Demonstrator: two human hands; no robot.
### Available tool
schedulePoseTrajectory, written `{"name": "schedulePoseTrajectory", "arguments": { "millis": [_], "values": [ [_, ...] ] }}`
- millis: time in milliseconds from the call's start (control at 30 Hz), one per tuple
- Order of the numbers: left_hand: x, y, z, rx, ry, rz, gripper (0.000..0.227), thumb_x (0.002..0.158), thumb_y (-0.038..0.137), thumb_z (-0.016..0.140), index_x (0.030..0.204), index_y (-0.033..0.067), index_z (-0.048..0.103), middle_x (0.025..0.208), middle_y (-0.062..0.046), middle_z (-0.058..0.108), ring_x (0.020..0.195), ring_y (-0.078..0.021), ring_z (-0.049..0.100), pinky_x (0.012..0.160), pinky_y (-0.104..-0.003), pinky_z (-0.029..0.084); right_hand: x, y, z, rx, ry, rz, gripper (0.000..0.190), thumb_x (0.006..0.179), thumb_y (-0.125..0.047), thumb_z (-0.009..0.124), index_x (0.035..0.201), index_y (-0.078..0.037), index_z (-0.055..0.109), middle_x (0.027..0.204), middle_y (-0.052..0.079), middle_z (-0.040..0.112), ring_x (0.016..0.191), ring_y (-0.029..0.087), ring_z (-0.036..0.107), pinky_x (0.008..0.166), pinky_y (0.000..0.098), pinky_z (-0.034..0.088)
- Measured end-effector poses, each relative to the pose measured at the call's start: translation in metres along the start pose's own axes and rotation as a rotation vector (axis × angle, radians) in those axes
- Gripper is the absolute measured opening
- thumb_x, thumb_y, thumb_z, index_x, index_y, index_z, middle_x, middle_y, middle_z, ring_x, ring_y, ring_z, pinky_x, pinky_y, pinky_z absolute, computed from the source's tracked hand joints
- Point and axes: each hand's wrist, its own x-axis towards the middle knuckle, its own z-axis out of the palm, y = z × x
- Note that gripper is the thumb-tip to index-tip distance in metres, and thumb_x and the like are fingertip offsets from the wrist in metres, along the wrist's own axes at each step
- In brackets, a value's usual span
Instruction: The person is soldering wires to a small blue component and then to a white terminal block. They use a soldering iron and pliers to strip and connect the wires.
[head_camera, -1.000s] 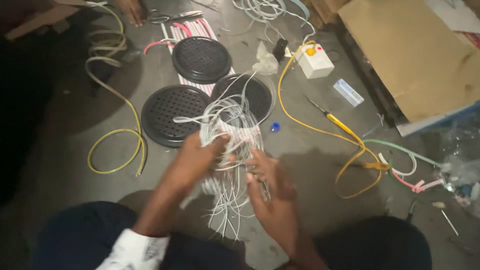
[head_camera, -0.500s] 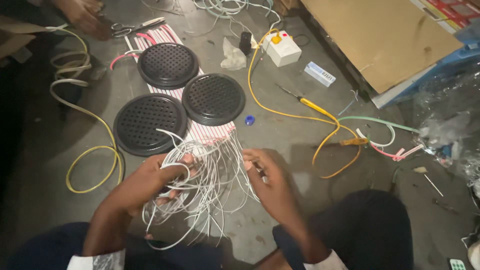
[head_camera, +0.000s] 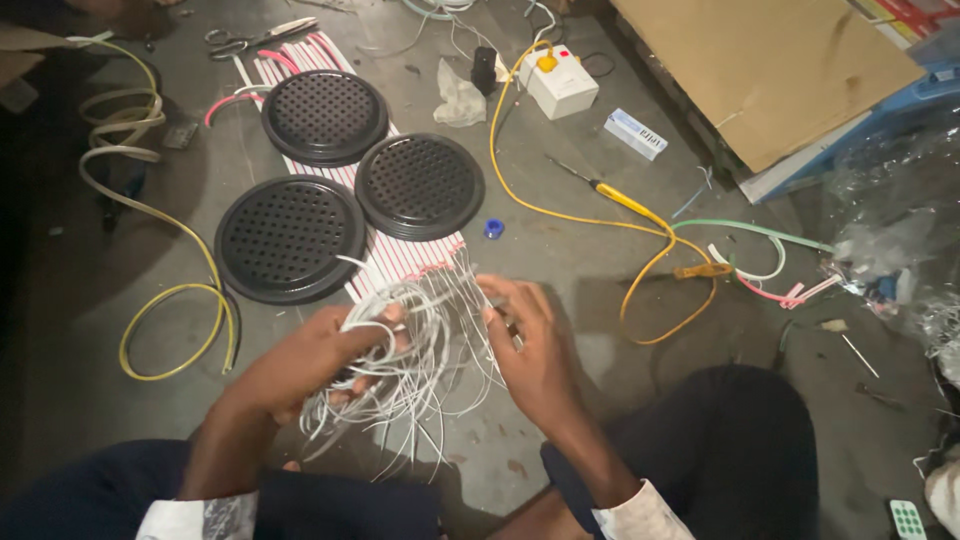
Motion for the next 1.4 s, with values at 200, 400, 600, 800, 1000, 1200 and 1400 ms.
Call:
{"name": "schedulePoseTrajectory", "arguments": {
  "millis": [200,400,600,800,1000,1200,1400],
  "values": [
    [-0.002,-0.004,0.006,0.127,-0.125,-0.006,0.032,0.094,0.031,0.055,0.092,0.0042,0.071,0.060,-0.002,0.055,0.047,-0.0072,0.049,0.037,-0.025,0.033,0.000,-0.006,-0.004,-0.134,0.035,-0.128,0.018,0.093,-0.011,0.069,0.110,-0.009,0.073,0.116,0.008,0.067,0.107,0.023,0.069,0.081,0.0332,0.057],
    [0.009,-0.007,0.004,-0.034,0.050,-0.002,0.044,0.097,0.041,0.051,0.103,0.0031,0.071,0.075,-0.008,0.070,0.060,-0.0127,0.063,0.048,-0.030,0.048,0.008,0.001,-0.013,-0.355,0.166,-0.286,0.013,0.092,-0.011,0.072,0.105,-0.008,0.072,0.107,0.009,0.071,0.105,0.029,0.066,0.092,0.0388,0.051],
    [0.010,-0.006,0.004,-0.017,0.071,0.003,0.054,0.098,0.050,0.047,0.116,0.0049,0.070,0.090,-0.005,0.077,0.071,-0.0120,0.066,0.071,-0.029,0.054,0.013,-0.003,-0.026,-0.241,-0.042,-0.103,0.024,0.090,-0.014,0.072,0.114,-0.010,0.071,0.093,0.006,0.073,0.091,0.020,0.069,0.082,0.0368,0.049],
    [0.003,-0.001,0.016,-0.007,-0.010,-0.057,0.055,0.095,0.049,0.051,0.118,0.0022,0.070,0.090,-0.006,0.079,0.076,-0.0151,0.068,0.069,-0.030,0.052,0.009,-0.013,-0.026,0.032,-0.216,-0.022,0.027,0.093,-0.016,0.072,0.118,-0.010,0.073,0.105,0.002,0.075,0.093,0.007,0.070,0.069,0.0241,0.055],
    [0.004,-0.005,0.010,-0.288,-0.074,-0.011,0.045,0.089,0.024,0.063,0.129,0.0039,0.061,0.102,-0.001,0.078,0.092,-0.0150,0.076,0.079,-0.028,0.058,0.012,-0.010,-0.033,-0.056,-0.209,-0.113,0.023,0.092,-0.014,0.075,0.114,-0.009,0.078,0.086,0.005,0.071,0.075,0.013,0.062,0.067,0.0285,0.048],
    [0.010,-0.020,-0.001,0.002,-0.208,0.123,0.045,0.095,0.018,0.063,0.137,0.0012,0.068,0.095,-0.008,0.075,0.067,-0.0096,0.052,0.057,-0.026,0.038,0.011,0.006,-0.030,-0.024,-0.217,-0.158,0.017,0.097,-0.016,0.069,0.109,-0.006,0.077,0.089,0.004,0.069,0.085,0.013,0.063,0.076,0.0277,0.049],
    [0.003,-0.018,0.007,-0.100,-0.289,0.086,0.040,0.095,0.012,0.058,0.133,0.0016,0.062,0.104,-0.005,0.072,0.088,-0.0095,0.068,0.073,-0.025,0.052,0.012,0.030,-0.016,0.232,-0.187,0.130,0.021,0.100,-0.020,0.062,0.106,-0.001,0.071,0.097,0.001,0.071,0.092,0.007,0.063,0.085,0.0241,0.050]
  ]
}}
